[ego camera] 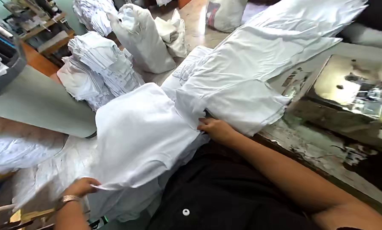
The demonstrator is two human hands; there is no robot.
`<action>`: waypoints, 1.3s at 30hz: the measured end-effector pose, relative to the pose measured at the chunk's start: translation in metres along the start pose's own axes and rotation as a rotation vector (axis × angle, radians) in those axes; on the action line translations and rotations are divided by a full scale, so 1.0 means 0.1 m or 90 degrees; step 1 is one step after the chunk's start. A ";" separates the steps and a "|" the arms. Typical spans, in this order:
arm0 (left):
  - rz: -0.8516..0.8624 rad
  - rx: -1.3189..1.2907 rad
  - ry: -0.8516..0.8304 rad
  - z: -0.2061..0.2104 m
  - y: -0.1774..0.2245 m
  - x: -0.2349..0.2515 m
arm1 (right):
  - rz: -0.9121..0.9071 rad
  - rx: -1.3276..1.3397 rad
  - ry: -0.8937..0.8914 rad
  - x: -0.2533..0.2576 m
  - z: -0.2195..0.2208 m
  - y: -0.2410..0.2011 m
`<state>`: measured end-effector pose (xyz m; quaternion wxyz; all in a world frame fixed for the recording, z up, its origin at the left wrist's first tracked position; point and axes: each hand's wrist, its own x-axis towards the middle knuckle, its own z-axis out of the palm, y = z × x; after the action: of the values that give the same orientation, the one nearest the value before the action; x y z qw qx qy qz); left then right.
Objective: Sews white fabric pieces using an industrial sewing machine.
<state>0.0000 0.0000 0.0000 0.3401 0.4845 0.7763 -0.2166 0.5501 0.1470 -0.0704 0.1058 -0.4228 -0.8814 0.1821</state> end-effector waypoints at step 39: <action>1.181 0.221 0.316 -0.76 6.36 -0.01 | 0.317 0.436 0.332 -1.08 -1.64 0.22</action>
<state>0.5480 0.3281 0.0478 0.1263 0.9784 0.0937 0.1343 0.6888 0.1130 0.0664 0.4088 -0.5927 -0.5876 0.3692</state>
